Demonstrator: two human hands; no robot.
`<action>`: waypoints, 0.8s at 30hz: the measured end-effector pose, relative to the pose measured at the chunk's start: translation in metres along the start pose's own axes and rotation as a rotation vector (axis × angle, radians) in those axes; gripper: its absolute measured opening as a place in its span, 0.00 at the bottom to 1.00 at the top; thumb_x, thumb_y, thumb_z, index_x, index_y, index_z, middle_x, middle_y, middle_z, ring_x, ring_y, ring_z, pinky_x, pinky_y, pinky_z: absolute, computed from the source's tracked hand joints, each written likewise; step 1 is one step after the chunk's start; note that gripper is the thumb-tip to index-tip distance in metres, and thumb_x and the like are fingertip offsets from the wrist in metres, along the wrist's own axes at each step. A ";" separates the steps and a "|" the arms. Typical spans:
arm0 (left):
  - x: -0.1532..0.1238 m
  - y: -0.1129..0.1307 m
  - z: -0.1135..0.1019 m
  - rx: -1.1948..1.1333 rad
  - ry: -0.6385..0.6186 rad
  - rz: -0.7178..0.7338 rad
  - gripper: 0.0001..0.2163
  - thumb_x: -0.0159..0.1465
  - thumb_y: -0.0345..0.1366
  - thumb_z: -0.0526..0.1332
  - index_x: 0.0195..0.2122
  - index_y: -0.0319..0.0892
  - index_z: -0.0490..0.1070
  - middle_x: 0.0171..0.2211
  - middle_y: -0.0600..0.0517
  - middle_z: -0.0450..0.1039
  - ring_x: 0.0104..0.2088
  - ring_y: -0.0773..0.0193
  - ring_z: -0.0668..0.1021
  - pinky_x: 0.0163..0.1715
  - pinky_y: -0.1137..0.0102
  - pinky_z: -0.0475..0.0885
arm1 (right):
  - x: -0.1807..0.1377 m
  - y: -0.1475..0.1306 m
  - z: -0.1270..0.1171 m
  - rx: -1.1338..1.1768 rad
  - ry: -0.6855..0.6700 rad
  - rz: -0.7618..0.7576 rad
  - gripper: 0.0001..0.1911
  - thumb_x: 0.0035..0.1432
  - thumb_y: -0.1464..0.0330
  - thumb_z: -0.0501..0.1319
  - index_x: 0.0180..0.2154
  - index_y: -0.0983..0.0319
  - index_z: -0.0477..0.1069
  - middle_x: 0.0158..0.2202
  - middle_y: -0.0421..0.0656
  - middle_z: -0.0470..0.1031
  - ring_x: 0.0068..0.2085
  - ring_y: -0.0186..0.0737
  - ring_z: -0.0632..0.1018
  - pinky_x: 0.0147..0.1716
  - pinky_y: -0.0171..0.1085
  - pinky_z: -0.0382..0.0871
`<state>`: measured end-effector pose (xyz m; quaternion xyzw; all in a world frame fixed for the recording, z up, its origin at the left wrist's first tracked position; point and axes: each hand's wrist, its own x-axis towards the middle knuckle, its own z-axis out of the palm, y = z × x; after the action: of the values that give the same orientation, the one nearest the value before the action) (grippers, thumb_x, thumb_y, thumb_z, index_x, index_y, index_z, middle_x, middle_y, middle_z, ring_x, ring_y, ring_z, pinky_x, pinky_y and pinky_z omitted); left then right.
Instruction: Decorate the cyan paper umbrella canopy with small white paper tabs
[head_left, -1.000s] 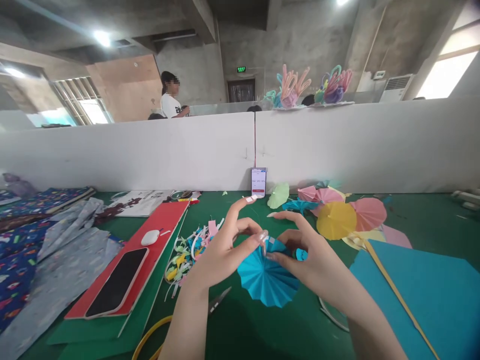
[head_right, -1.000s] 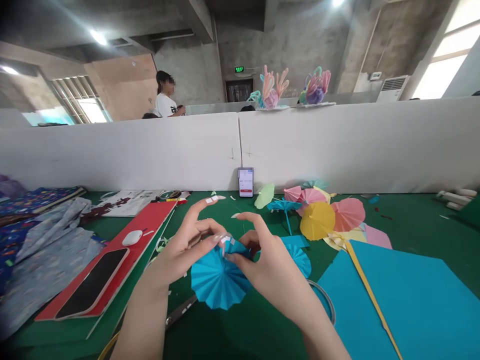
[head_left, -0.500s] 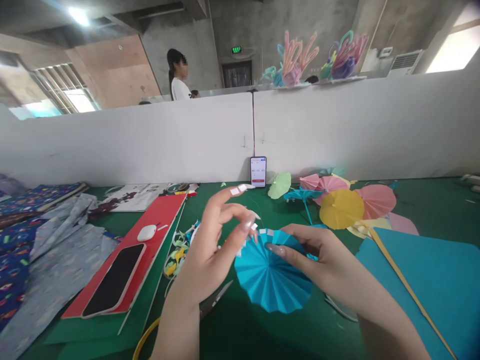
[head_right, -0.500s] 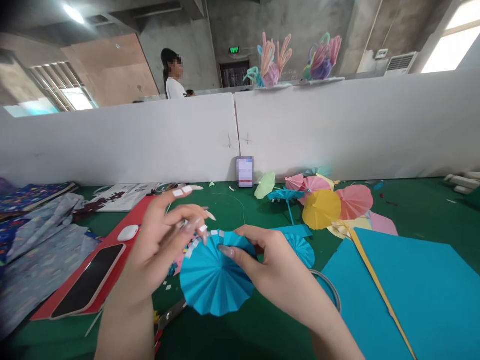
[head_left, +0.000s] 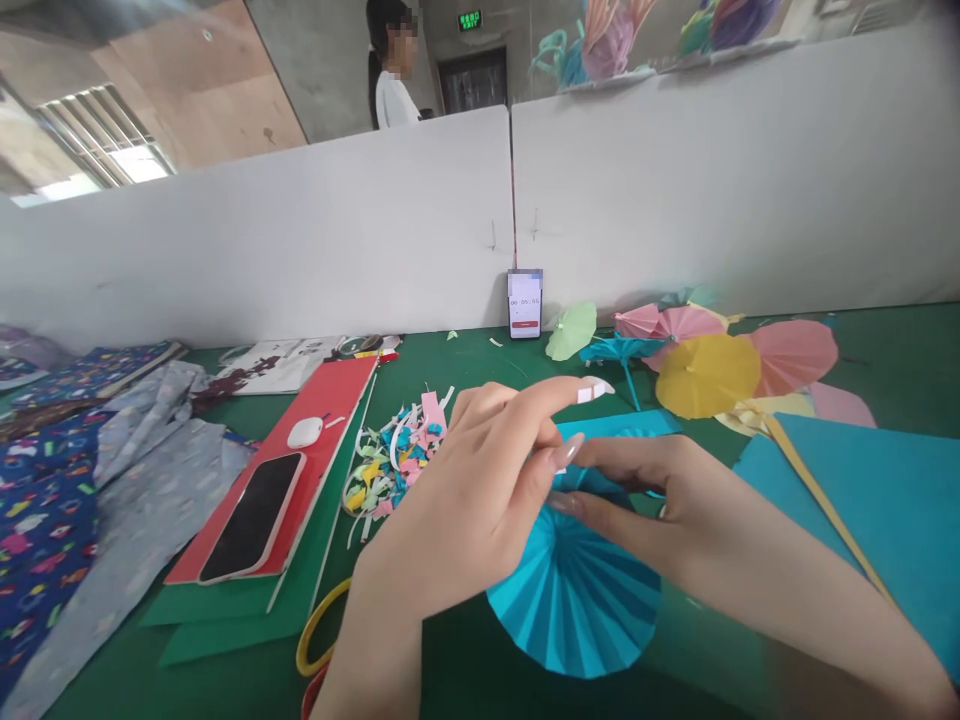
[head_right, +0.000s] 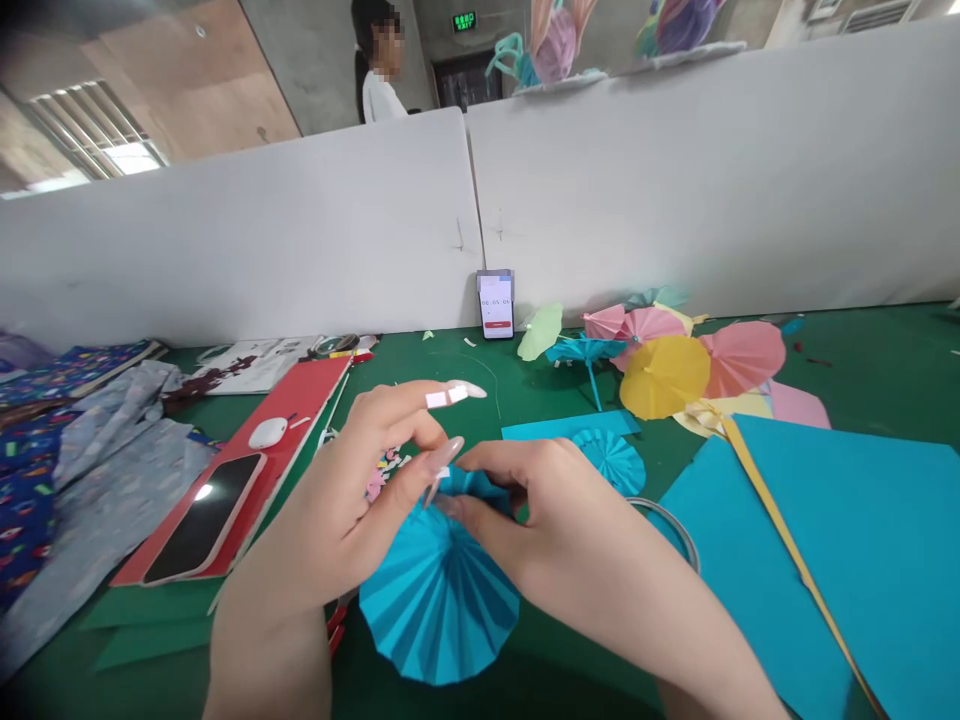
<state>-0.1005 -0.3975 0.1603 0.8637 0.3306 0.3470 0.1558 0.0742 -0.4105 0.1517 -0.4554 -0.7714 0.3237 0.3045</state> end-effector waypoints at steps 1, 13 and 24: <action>0.000 0.000 0.001 0.012 -0.002 0.003 0.20 0.65 0.25 0.51 0.56 0.49 0.55 0.33 0.54 0.69 0.39 0.61 0.69 0.41 0.65 0.63 | 0.000 0.000 0.000 0.012 -0.006 -0.007 0.08 0.58 0.63 0.57 0.34 0.56 0.75 0.25 0.40 0.75 0.26 0.39 0.74 0.18 0.34 0.62; -0.001 0.004 0.003 0.147 0.030 0.012 0.17 0.66 0.27 0.51 0.55 0.47 0.55 0.32 0.53 0.69 0.37 0.59 0.68 0.39 0.65 0.61 | -0.002 -0.001 0.002 -0.011 0.026 -0.012 0.09 0.58 0.62 0.56 0.29 0.56 0.72 0.23 0.39 0.75 0.26 0.39 0.75 0.18 0.33 0.64; -0.001 0.004 0.003 0.181 0.001 0.025 0.17 0.65 0.25 0.51 0.54 0.43 0.55 0.34 0.53 0.68 0.38 0.60 0.67 0.40 0.65 0.60 | -0.002 0.001 0.000 -0.007 0.017 -0.033 0.06 0.58 0.64 0.57 0.32 0.54 0.72 0.26 0.36 0.77 0.26 0.38 0.76 0.16 0.32 0.63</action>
<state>-0.0965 -0.4010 0.1597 0.8783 0.3496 0.3181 0.0728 0.0751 -0.4126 0.1506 -0.4463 -0.7774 0.3119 0.3151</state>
